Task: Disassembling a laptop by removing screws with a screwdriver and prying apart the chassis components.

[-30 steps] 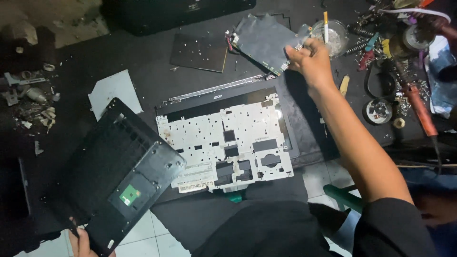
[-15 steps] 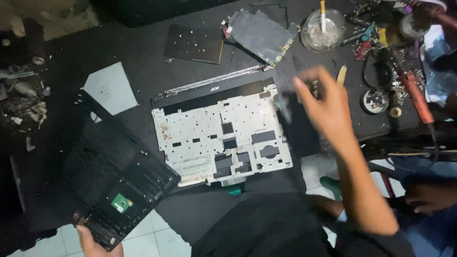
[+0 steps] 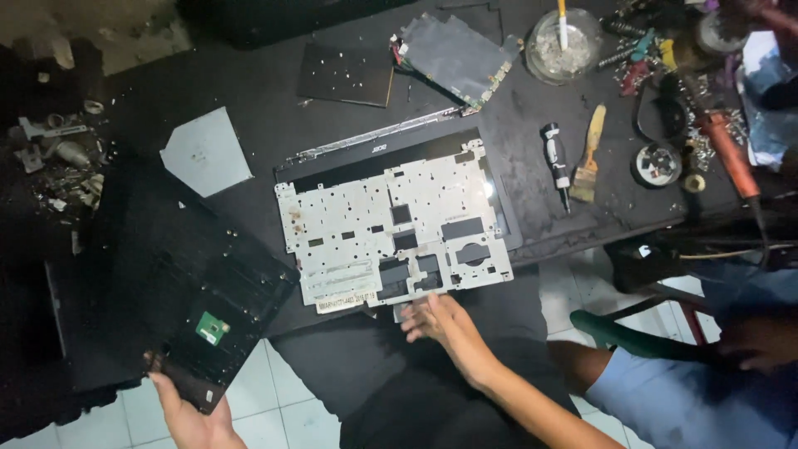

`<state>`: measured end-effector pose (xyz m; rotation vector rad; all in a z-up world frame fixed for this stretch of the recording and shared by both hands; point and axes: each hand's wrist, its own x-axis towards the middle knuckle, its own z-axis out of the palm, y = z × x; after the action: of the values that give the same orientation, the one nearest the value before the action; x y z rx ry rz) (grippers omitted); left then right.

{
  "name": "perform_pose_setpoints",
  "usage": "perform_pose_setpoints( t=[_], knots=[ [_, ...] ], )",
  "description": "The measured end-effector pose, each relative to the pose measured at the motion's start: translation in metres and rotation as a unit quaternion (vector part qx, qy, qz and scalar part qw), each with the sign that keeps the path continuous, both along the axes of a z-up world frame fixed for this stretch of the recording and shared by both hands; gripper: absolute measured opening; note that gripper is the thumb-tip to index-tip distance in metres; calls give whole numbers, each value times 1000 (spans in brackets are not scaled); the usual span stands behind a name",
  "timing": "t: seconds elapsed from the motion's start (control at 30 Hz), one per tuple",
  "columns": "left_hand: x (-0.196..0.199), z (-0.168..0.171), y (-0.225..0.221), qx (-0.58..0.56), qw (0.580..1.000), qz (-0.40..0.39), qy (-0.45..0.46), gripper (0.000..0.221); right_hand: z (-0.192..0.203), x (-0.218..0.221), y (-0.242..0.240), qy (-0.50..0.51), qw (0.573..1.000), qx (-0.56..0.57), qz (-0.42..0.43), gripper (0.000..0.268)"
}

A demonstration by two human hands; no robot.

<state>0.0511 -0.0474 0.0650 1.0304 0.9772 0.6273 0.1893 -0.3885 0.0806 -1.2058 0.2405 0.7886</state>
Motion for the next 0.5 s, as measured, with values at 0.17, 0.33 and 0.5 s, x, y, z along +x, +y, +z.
perform_pose_setpoints(
  t=[0.17, 0.33, 0.5],
  knots=[
    [-21, -11, 8, 64, 995, -64, -33, 79, 23, 2, 5, 70, 993, -58, -77, 44],
    [-36, -28, 19, 48, 998, -32, -18, 76, 36, 2, 5, 64, 993, -61, -82, 41],
    [-52, -58, 32, 86, 996, 7, -25, 79, 34, 5, 3, 22, 993, -59, -96, 36]
  ],
)
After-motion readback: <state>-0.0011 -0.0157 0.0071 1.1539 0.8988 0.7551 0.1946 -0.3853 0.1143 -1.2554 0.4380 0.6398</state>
